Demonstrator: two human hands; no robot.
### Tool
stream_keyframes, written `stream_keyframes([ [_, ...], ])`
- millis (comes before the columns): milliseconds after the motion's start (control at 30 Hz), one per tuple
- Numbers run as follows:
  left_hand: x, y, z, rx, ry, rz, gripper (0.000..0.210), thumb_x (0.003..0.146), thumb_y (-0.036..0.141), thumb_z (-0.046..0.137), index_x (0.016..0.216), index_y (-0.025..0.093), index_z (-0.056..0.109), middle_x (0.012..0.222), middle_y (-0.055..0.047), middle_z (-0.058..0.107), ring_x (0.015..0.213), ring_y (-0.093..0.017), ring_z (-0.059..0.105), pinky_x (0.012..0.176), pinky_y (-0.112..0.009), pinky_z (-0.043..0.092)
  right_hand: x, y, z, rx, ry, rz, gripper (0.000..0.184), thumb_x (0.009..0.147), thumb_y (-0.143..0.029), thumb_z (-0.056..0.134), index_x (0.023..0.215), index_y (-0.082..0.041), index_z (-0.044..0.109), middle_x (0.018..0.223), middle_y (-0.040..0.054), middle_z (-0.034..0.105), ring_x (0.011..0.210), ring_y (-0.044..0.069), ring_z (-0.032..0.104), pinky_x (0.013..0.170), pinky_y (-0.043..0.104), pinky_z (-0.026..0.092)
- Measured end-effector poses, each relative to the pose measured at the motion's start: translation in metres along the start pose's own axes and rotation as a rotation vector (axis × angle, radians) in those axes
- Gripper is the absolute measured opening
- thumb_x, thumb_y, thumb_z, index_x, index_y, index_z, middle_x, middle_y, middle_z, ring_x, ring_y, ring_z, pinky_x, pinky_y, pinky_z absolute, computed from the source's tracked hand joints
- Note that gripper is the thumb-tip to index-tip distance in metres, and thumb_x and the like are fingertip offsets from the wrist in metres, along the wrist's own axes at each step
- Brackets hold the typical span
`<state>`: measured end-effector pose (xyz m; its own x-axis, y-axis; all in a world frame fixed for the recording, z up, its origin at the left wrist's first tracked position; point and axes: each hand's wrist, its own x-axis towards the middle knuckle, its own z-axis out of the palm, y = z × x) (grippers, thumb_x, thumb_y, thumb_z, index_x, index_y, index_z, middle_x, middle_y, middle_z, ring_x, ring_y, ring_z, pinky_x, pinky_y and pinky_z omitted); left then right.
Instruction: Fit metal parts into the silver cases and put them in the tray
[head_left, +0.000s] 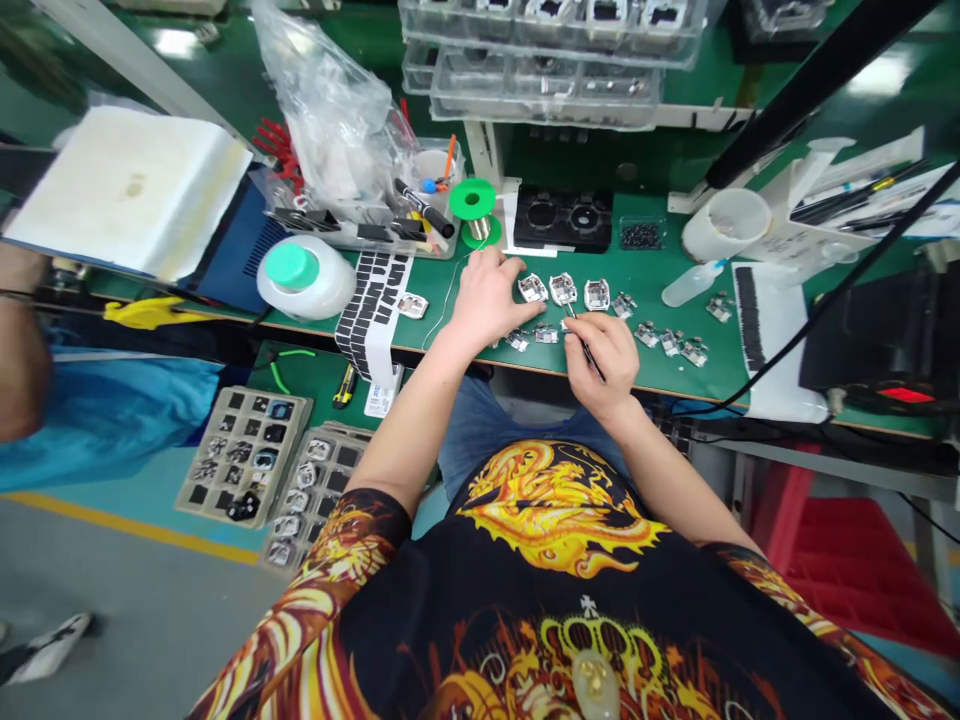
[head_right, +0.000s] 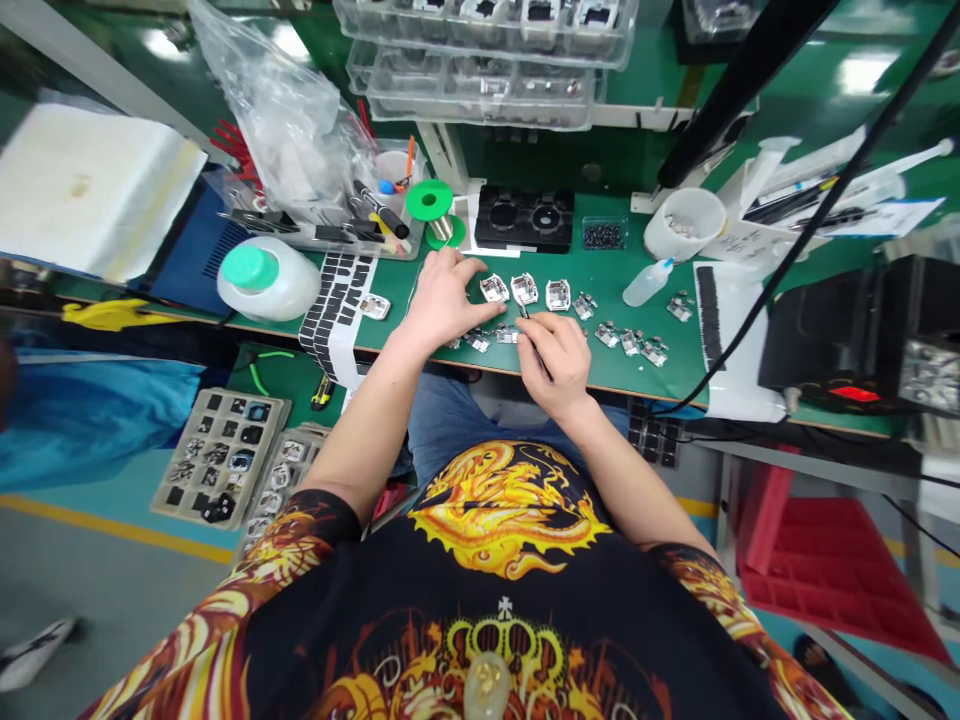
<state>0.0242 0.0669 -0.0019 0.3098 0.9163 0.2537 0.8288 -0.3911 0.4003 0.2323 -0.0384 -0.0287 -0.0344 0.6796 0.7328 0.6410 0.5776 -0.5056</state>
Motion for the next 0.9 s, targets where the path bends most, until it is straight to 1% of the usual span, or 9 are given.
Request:
stream_keyframes([
  [100,0.006,0.000,0.006,-0.018,-0.050,-0.002,0.050,0.078,0.047,0.096,0.113,0.018,0.076,0.124,-0.018,0.066,0.126,-0.041,0.061,0.113,-0.060,0.052,-0.001,0.001,0.000,-0.009,-0.011,0.012,0.023,0.106,-0.024,0.065,0.124,-0.024,0.078,0.113,0.0102,0.080,0.102,0.026,0.075,0.091,0.046,0.063],
  [200,0.007,0.003,0.008,-0.043,-0.056,-0.010,0.043,0.078,0.039,0.094,0.112,0.018,0.078,0.123,-0.017,0.066,0.124,-0.040,0.062,0.113,-0.059,0.052,-0.001,0.001,0.000,-0.003,-0.017,0.014,0.023,0.106,-0.024,0.065,0.124,-0.025,0.078,0.114,0.0097,0.080,0.102,0.026,0.076,0.092,0.046,0.063],
  [267,0.005,0.007,0.006,-0.041,-0.039,-0.007,0.037,0.079,0.031,0.090,0.111,0.017,0.077,0.122,-0.016,0.068,0.123,-0.040,0.062,0.112,-0.056,0.052,-0.001,0.001,0.000,0.010,-0.010,0.016,0.023,0.105,-0.023,0.066,0.124,-0.025,0.079,0.114,0.0097,0.080,0.103,0.026,0.075,0.091,0.046,0.063],
  [333,-0.001,0.012,0.002,-0.048,0.007,-0.002,0.035,0.081,0.025,0.084,0.114,0.017,0.075,0.122,-0.015,0.070,0.122,-0.037,0.063,0.111,-0.053,0.053,-0.002,0.000,0.000,0.019,0.004,0.019,0.023,0.105,-0.023,0.066,0.123,-0.025,0.079,0.113,0.0101,0.080,0.102,0.026,0.075,0.091,0.045,0.062],
  [500,-0.033,0.025,-0.019,-0.225,0.142,0.012,0.040,0.090,0.021,0.071,0.130,0.019,0.065,0.124,-0.010,0.074,0.114,-0.025,0.070,0.105,-0.042,0.057,-0.002,0.002,0.001,0.043,0.024,0.078,0.021,0.106,-0.027,0.064,0.120,-0.025,0.081,0.111,0.0100,0.081,0.102,0.026,0.077,0.091,0.047,0.064],
  [600,-0.058,0.031,-0.029,-0.279,0.204,0.024,0.041,0.092,0.021,0.068,0.133,0.020,0.063,0.126,-0.010,0.073,0.115,-0.023,0.070,0.102,-0.039,0.059,0.002,-0.001,-0.001,0.073,0.058,0.108,0.020,0.105,-0.027,0.065,0.116,-0.025,0.082,0.109,0.0094,0.082,0.101,0.026,0.079,0.091,0.047,0.065],
  [700,-0.079,0.035,-0.034,-0.305,0.277,0.008,0.043,0.091,0.020,0.068,0.134,0.020,0.062,0.124,-0.010,0.072,0.111,-0.023,0.070,0.097,-0.039,0.061,0.010,-0.016,-0.007,0.136,0.062,0.103,0.017,0.104,-0.025,0.067,0.112,-0.025,0.083,0.104,0.0088,0.083,0.097,0.026,0.080,0.089,0.046,0.067],
  [800,-0.096,0.041,-0.037,-0.363,0.355,0.008,0.043,0.091,0.021,0.069,0.133,0.020,0.063,0.121,-0.010,0.072,0.108,-0.023,0.071,0.097,-0.040,0.063,0.017,-0.041,-0.016,0.211,-0.014,0.071,0.018,0.099,-0.020,0.074,0.111,-0.028,0.084,0.103,0.0069,0.084,0.095,0.026,0.081,0.090,0.047,0.067],
  [900,-0.103,0.042,-0.034,-0.423,0.380,0.025,0.042,0.090,0.025,0.072,0.131,0.020,0.065,0.118,-0.011,0.075,0.114,-0.027,0.072,0.102,-0.045,0.063,0.020,-0.055,-0.020,0.259,-0.095,0.029,0.029,0.093,-0.016,0.079,0.116,-0.034,0.085,0.104,0.0046,0.085,0.090,0.028,0.082,0.086,0.048,0.068],
])
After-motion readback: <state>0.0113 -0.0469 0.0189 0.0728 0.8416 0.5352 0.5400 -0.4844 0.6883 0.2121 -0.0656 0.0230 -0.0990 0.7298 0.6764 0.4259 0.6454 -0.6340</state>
